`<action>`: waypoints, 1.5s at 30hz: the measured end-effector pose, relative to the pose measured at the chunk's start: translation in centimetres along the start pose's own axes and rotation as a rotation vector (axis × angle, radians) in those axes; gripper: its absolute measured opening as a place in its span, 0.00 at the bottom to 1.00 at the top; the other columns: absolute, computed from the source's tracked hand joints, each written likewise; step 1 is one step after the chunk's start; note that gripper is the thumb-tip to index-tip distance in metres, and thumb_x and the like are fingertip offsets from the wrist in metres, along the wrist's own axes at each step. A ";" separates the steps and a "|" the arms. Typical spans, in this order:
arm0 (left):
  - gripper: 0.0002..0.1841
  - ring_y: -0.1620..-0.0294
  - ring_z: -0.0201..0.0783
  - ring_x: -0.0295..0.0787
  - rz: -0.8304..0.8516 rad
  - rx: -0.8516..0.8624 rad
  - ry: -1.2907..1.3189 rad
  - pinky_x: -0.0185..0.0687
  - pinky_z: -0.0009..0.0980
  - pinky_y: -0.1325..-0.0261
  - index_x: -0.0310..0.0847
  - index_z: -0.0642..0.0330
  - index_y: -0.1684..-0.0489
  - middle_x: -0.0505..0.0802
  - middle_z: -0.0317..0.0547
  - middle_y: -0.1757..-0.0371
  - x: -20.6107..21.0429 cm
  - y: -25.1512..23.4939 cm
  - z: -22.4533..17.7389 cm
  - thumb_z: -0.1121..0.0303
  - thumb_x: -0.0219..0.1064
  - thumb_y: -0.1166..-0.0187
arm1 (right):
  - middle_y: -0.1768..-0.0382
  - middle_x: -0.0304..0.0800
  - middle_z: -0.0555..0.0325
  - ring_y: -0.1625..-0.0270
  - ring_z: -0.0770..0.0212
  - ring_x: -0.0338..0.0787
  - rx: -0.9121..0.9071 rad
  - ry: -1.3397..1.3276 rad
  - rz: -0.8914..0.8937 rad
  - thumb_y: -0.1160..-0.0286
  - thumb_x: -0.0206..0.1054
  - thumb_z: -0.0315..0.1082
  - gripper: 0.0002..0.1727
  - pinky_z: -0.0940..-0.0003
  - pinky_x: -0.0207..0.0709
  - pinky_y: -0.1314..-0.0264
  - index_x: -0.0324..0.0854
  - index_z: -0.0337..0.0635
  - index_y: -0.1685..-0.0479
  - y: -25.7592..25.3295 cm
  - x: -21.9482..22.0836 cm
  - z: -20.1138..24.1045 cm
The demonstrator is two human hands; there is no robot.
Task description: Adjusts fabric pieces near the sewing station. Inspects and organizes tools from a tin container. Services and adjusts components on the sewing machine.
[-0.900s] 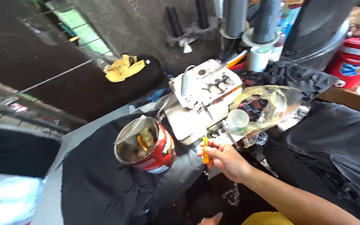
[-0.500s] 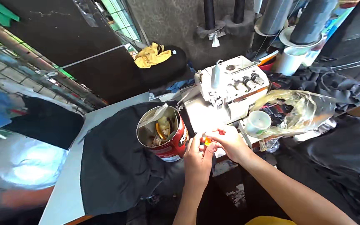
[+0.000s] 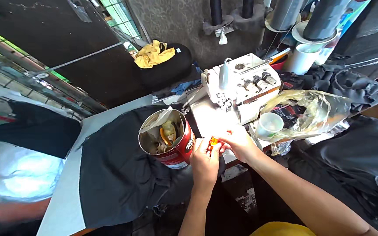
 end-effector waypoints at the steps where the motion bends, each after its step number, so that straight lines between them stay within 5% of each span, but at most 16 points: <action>1: 0.16 0.60 0.25 0.89 0.004 -0.003 0.004 0.86 0.18 0.54 0.90 0.68 0.45 0.91 0.47 0.55 0.0 -0.1 0.0 0.69 0.76 0.28 | 0.76 0.89 0.56 0.76 0.66 0.90 0.001 -0.004 0.004 0.29 0.71 0.18 0.06 0.73 0.87 0.72 0.81 0.34 0.69 -0.1 0.0 0.0; 12: 0.17 0.60 0.24 0.89 -0.010 -0.013 0.026 0.85 0.16 0.54 0.90 0.70 0.44 0.90 0.49 0.55 0.0 -0.1 0.1 0.71 0.76 0.29 | 0.73 0.88 0.55 0.72 0.65 0.90 0.023 0.056 -0.007 0.33 0.72 0.16 0.07 0.72 0.87 0.67 0.79 0.33 0.65 -0.6 -0.1 0.1; 29: 0.12 0.61 0.25 0.89 0.029 0.024 -0.026 0.86 0.19 0.55 0.92 0.67 0.50 0.90 0.47 0.57 -0.2 -0.9 -0.1 0.71 0.74 0.28 | 0.74 0.89 0.53 0.76 0.63 0.91 0.068 0.009 -0.010 0.31 0.72 0.18 0.08 0.71 0.88 0.73 0.77 0.32 0.61 -0.6 0.1 0.6; 34: 0.09 0.66 0.29 0.88 0.042 0.045 -0.128 0.86 0.23 0.61 0.93 0.66 0.54 0.90 0.48 0.60 -0.8 -1.4 -0.6 0.72 0.69 0.22 | 0.76 0.87 0.52 0.80 0.64 0.89 0.193 -0.088 -0.042 0.22 0.64 0.18 0.05 0.73 0.87 0.76 0.72 0.31 0.56 -0.3 0.9 1.0; 40: 0.09 0.61 0.33 0.88 0.033 0.105 -0.244 0.83 0.26 0.54 0.94 0.65 0.64 0.89 0.48 0.64 -0.8 -1.6 -1.6 0.73 0.66 0.20 | 0.80 0.86 0.54 0.83 0.65 0.88 0.240 -0.065 -0.005 0.15 0.59 0.22 0.04 0.75 0.84 0.78 0.74 0.32 0.60 -0.3 0.8 1.3; 45: 0.11 0.67 0.33 0.89 0.045 0.146 -0.305 0.86 0.26 0.58 0.91 0.68 0.69 0.88 0.49 0.67 -0.5 -1.6 -2.1 0.76 0.62 0.20 | 0.88 0.73 0.63 0.90 0.71 0.76 0.310 -0.135 0.031 0.11 0.58 0.28 0.08 0.80 0.73 0.89 0.70 0.38 0.62 -0.3 1.2 1.0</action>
Point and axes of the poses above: each hand's wrist, its own y-axis away from the middle knuckle, its own x-axis out of the palm, z = x × y, the point moved 4 cm from there along -y, towards the middle knuckle
